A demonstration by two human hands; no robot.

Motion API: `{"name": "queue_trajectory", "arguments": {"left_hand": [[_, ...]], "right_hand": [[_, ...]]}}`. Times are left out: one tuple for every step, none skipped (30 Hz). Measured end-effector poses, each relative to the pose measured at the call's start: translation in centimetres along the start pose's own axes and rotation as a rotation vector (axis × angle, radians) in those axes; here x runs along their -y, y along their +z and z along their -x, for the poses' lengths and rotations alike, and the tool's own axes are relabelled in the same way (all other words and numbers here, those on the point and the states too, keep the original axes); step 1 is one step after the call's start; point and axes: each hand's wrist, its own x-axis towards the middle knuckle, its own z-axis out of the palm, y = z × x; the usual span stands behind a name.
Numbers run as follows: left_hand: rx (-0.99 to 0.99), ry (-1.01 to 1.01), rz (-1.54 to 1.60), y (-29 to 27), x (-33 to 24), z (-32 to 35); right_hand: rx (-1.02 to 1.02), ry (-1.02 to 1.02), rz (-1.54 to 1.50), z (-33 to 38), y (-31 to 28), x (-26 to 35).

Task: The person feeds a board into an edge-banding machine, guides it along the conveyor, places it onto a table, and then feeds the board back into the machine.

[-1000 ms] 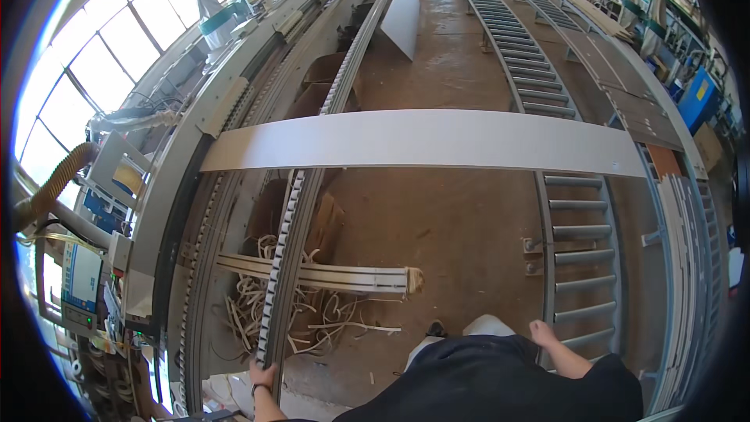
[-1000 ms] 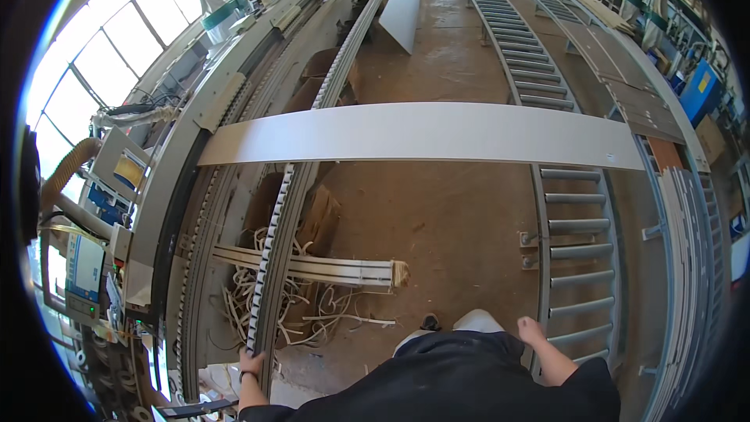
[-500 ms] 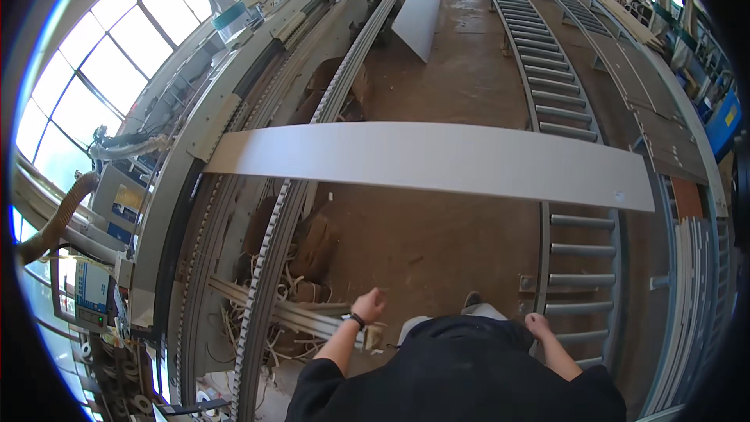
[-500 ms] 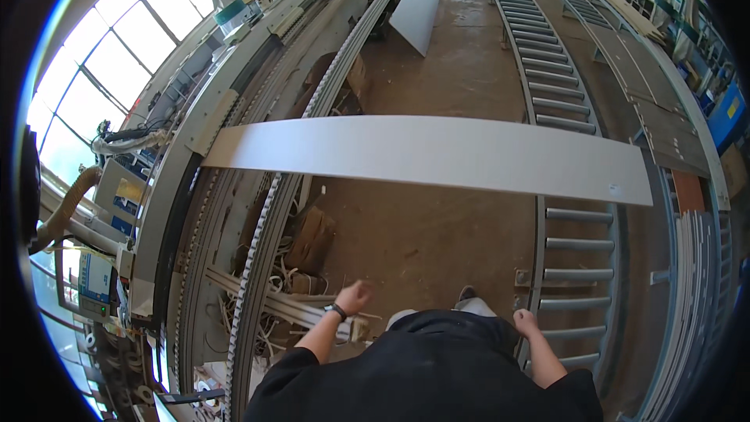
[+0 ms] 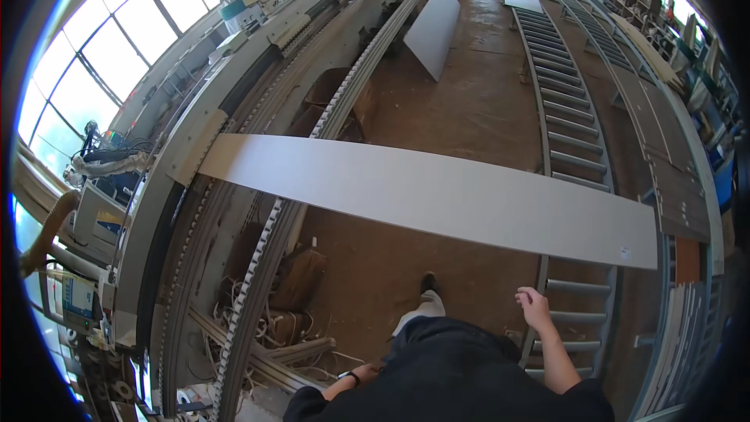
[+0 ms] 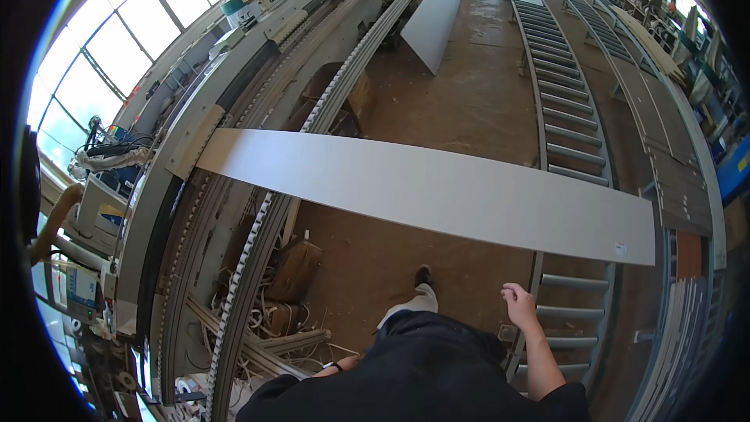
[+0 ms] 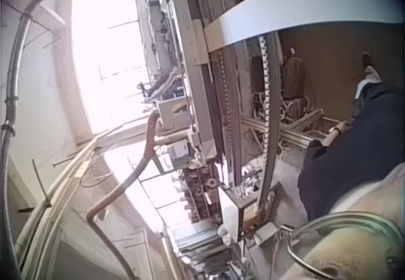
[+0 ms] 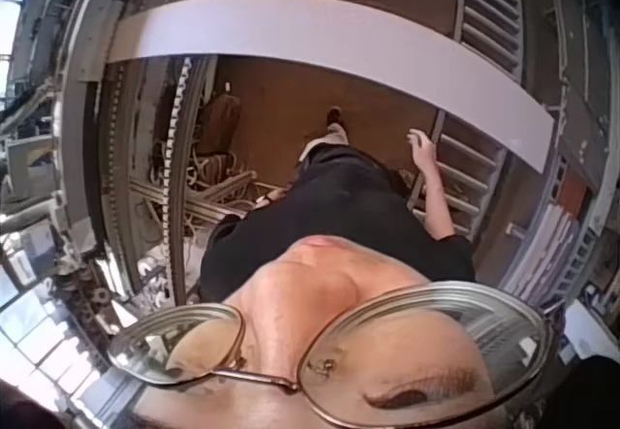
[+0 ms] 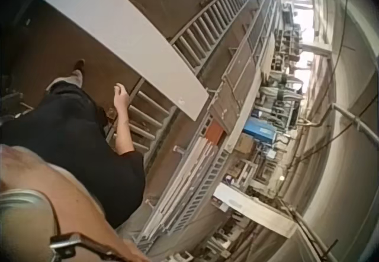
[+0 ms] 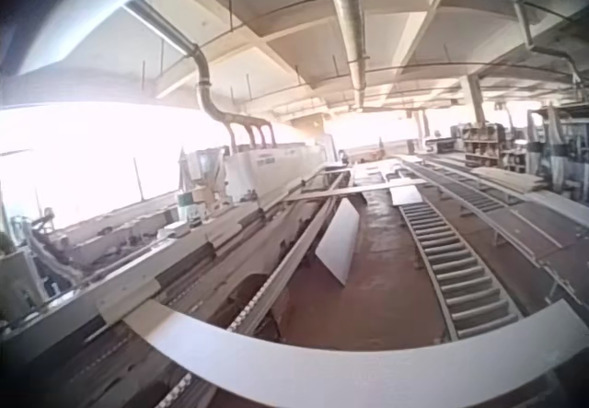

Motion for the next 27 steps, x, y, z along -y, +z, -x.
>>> {"name": "queue_trajectory", "arguments": {"left_hand": [[-0.012,0.059,0.022,-0.9,-0.2,-1.7],[-0.027,0.125,-0.138,-4.1,-2.7,-3.8],[0.026,-0.051,-0.157,-7.5,-4.2,-6.1],[0.075,-0.227,-0.171,-10.5,-5.2,-8.2],[-0.388,0.003,-0.111,-13.1,-6.6,-9.0],[-0.585,0.103,-0.041,-17.9,-11.7,-10.6],[-0.790,0.142,0.011,-22.5,-15.7,-11.3],[-0.993,0.180,0.069,-26.7,-19.2,-13.0],[-1.255,0.286,-0.072,-30.8,-21.4,-13.9],[-1.320,0.377,-0.082,-34.9,-24.6,-14.5],[-1.391,0.463,-0.091,-38.8,-27.6,-15.1],[-1.386,0.495,-0.106,-42.1,-29.5,-16.4],[-1.398,0.490,-0.156,-45.0,-31.0,-18.0],[-1.408,0.484,-0.204,-47.5,-32.5,-19.9],[-1.395,0.487,-0.246,-49.5,-34.4,-21.6],[-1.382,0.491,-0.287,-51.0,-36.1,-23.2],[-1.372,0.503,-0.289,-51.7,-37.6,-25.3],[-1.272,0.389,-0.244,-52.7,-38.7,-27.3],[-1.172,0.278,-0.201,-53.5,-39.8,-29.1],[-1.076,0.117,-0.321,-53.7,-40.9,-30.7],[-0.979,-0.045,-0.439,-53.6,-42.1,-32.2],[-0.982,-0.031,-0.452,-53.5,-42.8,-33.6],[-1.018,-0.028,-0.466,-53.1,-43.3,-34.7],[-1.055,-0.026,-0.479,-52.7,-43.6,-35.6],[-1.014,-0.053,-0.472,-52.7,-44.5,-36.2],[-0.972,-0.077,-0.468,-52.8,-45.6,-36.5],[-0.987,-0.067,-0.478,-53.0,-45.9,-36.9]], "right_hand": [[0.003,-0.035,-0.002,-2.2,0.6,1.6],[-0.012,-0.030,0.007,-4.1,1.2,3.6],[-0.020,-0.166,0.045,-5.9,1.9,6.2],[-0.024,-0.309,0.085,-7.6,2.2,8.3],[-0.049,-0.313,0.098,-9.1,1.8,9.5],[-0.112,-0.312,0.170,-11.0,0.9,10.0],[-0.159,-0.319,0.233,-13.0,0.4,10.7],[-0.207,-0.324,0.296,-14.8,-0.2,11.2],[-0.232,-0.335,0.343,-16.2,0.1,12.2],[-0.251,-0.286,0.328,-17.4,-0.4,12.1],[-0.263,-0.244,0.310,-18.9,-1.3,11.7],[-0.267,-0.241,0.304,-20.7,-2.1,10.6],[-0.312,-0.274,0.392,-22.7,-2.7,9.5],[-0.355,-0.304,0.482,-24.4,-3.0,8.7],[-0.339,-0.314,0.551,-26.2,-3.6,8.7],[-0.322,-0.323,0.619,-28.3,-4.4,8.7],[-0.331,-0.311,0.619,-30.4,-5.0,8.4],[-0.367,-0.351,0.697,-33.0,-5.1,8.2],[-0.403,-0.391,0.773,-35.1,-5.4,7.8],[-0.410,-0.383,0.764,-36.4,-5.4,7.8],[-0.408,-0.393,0.775,-37.8,-5.4,7.8],[-0.413,-0.402,0.788,-39.2,-5.7,7.9],[-0.420,-0.418,0.799,-40.9,-6.3,8.2],[-0.428,-0.435,0.810,-42.7,-7.1,8.6],[-0.426,-0.445,0.801,-43.9,-7.6,8.5],[-0.428,-0.453,0.791,-44.6,-7.8,7.8],[-0.445,-0.457,0.779,-45.4,-7.8,7.6]]}}
